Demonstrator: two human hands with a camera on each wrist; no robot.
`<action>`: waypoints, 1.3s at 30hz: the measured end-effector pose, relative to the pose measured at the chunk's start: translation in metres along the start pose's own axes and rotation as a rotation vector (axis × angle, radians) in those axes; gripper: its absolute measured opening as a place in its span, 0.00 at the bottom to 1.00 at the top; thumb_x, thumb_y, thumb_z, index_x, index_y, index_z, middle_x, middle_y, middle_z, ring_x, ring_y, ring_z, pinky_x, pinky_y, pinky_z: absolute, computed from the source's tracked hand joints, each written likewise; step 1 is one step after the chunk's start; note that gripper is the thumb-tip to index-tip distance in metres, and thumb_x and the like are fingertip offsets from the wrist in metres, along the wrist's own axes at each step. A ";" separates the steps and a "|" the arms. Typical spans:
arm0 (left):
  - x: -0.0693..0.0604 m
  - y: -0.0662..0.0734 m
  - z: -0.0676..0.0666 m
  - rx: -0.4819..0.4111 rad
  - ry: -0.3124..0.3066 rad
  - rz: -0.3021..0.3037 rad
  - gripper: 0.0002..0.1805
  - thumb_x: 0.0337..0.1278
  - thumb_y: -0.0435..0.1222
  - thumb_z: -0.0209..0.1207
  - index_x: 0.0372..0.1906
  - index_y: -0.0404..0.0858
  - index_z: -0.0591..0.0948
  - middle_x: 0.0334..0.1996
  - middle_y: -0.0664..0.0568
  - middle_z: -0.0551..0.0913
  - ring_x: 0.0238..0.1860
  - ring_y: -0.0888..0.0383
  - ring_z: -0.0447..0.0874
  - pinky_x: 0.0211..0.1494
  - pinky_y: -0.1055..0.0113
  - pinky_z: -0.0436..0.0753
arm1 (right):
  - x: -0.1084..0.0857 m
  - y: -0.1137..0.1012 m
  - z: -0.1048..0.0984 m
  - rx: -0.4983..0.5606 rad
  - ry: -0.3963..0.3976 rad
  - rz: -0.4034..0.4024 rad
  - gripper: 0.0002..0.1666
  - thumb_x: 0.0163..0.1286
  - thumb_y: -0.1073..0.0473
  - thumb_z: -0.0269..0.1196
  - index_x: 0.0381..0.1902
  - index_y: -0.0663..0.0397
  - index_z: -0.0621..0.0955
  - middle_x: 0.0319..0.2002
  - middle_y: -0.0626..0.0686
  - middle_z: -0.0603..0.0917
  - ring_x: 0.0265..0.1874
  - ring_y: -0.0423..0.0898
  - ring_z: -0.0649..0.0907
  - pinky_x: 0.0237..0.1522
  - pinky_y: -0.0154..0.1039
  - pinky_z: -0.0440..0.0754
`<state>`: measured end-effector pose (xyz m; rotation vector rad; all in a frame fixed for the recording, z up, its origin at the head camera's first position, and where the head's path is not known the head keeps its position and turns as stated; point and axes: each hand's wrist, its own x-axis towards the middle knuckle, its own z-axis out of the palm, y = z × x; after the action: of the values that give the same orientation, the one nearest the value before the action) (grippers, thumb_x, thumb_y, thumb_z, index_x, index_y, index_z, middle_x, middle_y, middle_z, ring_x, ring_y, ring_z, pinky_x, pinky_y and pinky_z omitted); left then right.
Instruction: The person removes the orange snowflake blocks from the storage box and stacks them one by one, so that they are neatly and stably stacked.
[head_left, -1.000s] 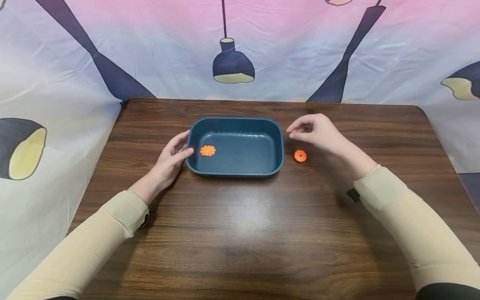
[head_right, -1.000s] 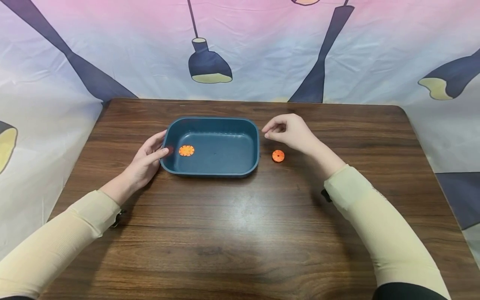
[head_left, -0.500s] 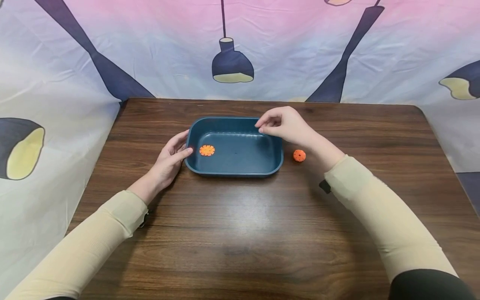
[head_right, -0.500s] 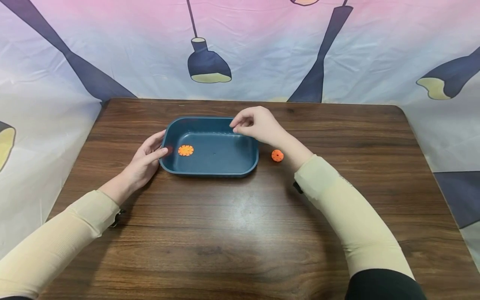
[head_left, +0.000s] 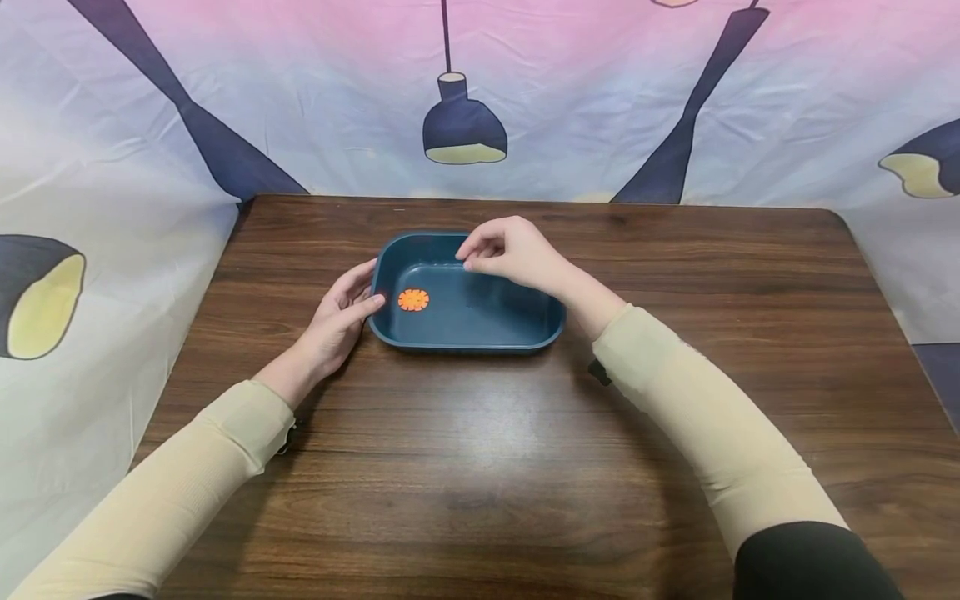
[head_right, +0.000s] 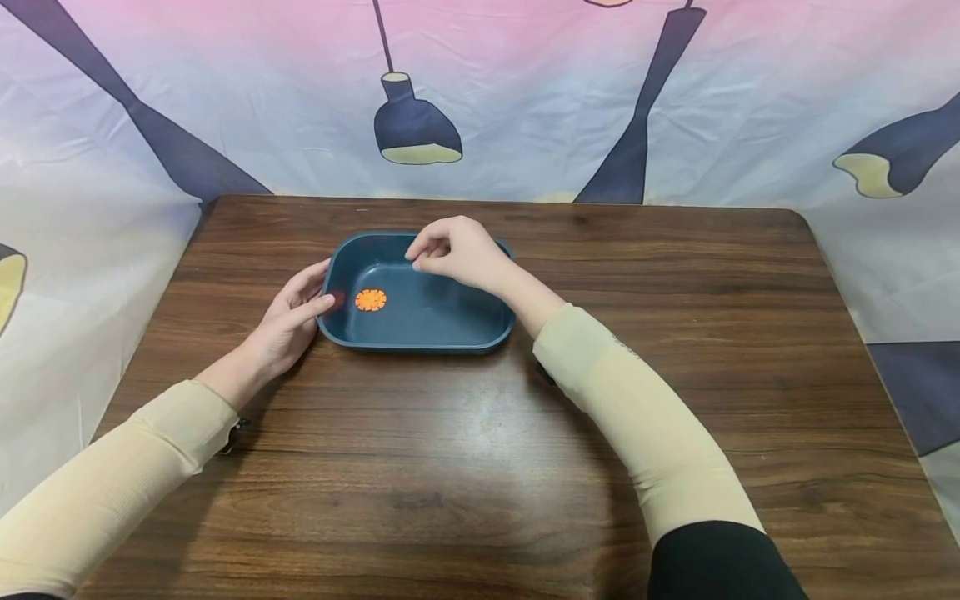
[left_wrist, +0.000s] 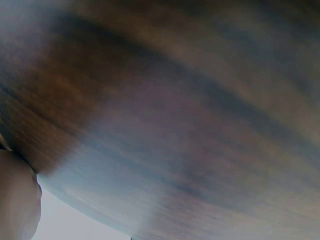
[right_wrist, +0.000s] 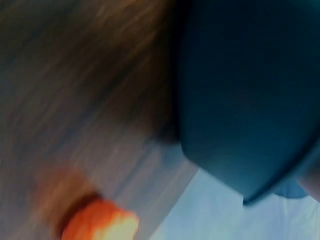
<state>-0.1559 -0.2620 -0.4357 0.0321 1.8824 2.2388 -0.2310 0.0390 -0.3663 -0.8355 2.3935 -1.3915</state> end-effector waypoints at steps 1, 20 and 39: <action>0.000 0.000 0.000 0.001 0.000 0.000 0.30 0.77 0.27 0.55 0.78 0.45 0.69 0.68 0.62 0.73 0.73 0.62 0.67 0.69 0.81 0.73 | 0.002 0.000 0.003 0.006 -0.005 0.000 0.10 0.73 0.67 0.69 0.49 0.65 0.89 0.44 0.61 0.91 0.40 0.48 0.87 0.48 0.35 0.85; 0.003 0.003 0.000 0.040 -0.012 -0.020 0.30 0.79 0.29 0.54 0.80 0.45 0.67 0.69 0.61 0.72 0.76 0.59 0.64 0.71 0.79 0.72 | 0.033 0.004 0.055 -0.029 -0.062 0.069 0.14 0.71 0.65 0.72 0.53 0.62 0.88 0.49 0.58 0.90 0.47 0.49 0.88 0.54 0.37 0.88; 0.001 -0.001 0.000 -0.008 -0.014 0.017 0.30 0.76 0.25 0.53 0.77 0.45 0.70 0.66 0.63 0.74 0.71 0.64 0.69 0.69 0.79 0.73 | 0.036 0.007 0.080 -0.131 -0.108 0.028 0.16 0.71 0.66 0.71 0.55 0.60 0.87 0.53 0.57 0.87 0.50 0.48 0.86 0.58 0.35 0.86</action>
<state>-0.1566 -0.2620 -0.4363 0.0621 1.8723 2.2516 -0.2245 -0.0369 -0.4103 -0.8820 2.4236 -1.1585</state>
